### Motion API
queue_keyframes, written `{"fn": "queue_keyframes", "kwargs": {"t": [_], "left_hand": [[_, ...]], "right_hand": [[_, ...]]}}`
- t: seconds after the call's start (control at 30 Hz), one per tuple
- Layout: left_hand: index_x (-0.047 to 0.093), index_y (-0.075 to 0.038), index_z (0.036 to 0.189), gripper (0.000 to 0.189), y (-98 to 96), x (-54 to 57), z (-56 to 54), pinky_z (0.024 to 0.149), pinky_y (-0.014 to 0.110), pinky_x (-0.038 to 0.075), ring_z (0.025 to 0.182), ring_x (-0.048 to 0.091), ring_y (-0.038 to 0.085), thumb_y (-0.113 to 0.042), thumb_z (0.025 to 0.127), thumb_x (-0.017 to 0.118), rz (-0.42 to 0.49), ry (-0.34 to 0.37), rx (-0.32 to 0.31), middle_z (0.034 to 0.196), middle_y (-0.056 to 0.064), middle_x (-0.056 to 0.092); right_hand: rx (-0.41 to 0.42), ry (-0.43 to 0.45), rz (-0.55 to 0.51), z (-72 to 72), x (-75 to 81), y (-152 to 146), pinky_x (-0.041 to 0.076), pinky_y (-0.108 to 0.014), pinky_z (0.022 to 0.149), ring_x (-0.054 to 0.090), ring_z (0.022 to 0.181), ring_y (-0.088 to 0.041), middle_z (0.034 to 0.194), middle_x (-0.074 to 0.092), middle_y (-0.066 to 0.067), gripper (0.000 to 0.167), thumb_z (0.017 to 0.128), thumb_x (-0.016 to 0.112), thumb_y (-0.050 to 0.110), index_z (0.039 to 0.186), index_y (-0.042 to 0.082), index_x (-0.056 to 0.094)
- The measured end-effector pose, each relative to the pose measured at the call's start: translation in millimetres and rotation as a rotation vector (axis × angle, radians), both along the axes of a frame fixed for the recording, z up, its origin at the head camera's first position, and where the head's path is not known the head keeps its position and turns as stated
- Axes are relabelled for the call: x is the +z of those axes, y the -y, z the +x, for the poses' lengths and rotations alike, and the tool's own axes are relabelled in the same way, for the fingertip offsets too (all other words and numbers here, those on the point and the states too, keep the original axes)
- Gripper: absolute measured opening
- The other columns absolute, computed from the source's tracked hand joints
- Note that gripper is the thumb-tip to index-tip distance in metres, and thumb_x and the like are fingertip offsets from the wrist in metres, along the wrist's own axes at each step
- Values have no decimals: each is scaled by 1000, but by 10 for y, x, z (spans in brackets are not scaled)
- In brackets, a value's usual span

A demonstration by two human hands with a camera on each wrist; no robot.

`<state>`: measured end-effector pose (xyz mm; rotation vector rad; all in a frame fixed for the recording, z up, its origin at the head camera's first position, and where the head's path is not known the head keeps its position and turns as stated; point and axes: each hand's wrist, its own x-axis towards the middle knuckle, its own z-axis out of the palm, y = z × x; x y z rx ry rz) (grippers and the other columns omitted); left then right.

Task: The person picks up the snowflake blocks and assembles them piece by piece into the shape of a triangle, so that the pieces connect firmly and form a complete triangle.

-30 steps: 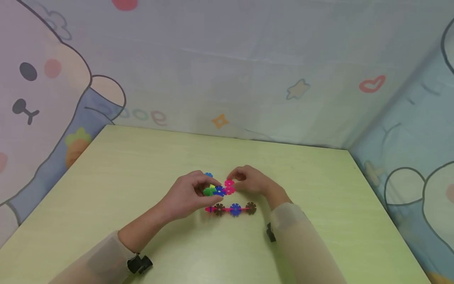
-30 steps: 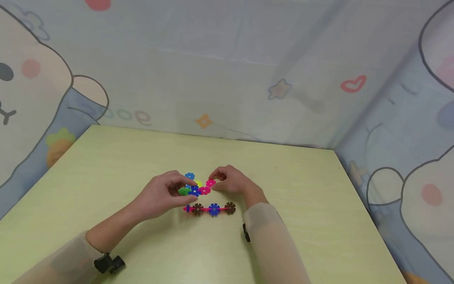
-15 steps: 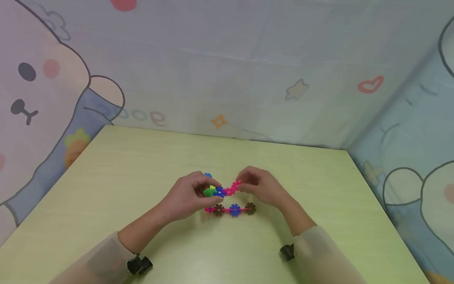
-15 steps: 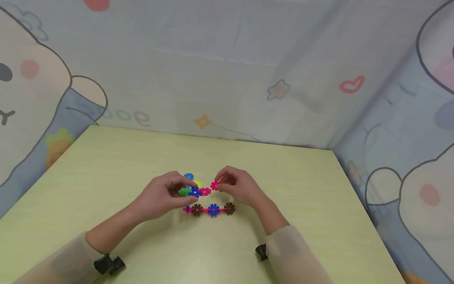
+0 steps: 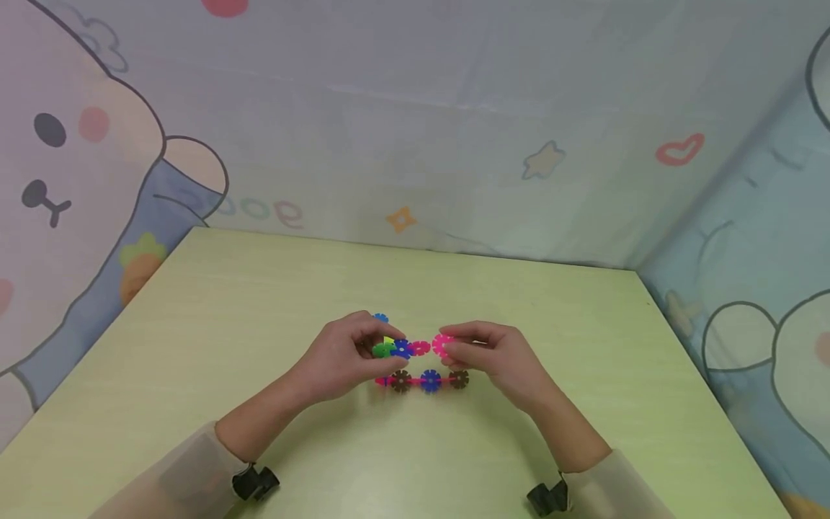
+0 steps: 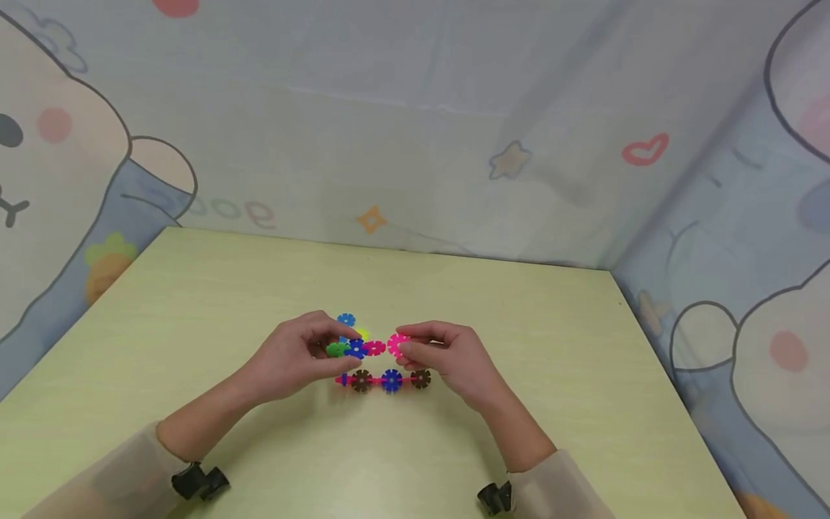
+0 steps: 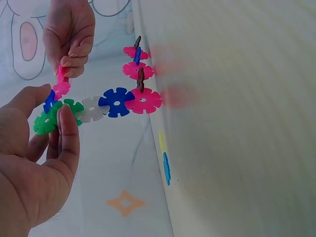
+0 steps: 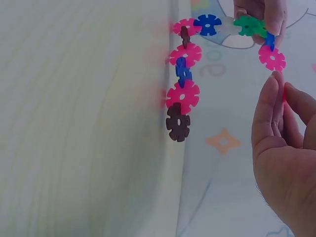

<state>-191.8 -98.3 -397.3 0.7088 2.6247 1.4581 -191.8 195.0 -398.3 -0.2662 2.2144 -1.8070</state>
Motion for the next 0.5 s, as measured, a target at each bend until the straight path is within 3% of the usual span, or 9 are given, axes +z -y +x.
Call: {"fn": "queue_keyframes", "kwargs": {"t": [0.2,0.5], "left_hand": [[83,-24,116,26,-2,13,8,71,25,56,83,62,18,-24,91,92,4,-2,-1,92,-1,62],[83,-22,116,26,-2,6,-1,72,25,56,83,63,17,-24,92,91,6,-2,-9,94,0,62]], "right_hand": [[-15,22,-4,5,-4,36,65,-30,97,83,104,-24,127,81,-10,37,104,78,24,136,7,76],[7,71,22,11,-8,46,64,-33,101,83,110,-26,125,82,-8,41,100,83,27,138,12,76]]}}
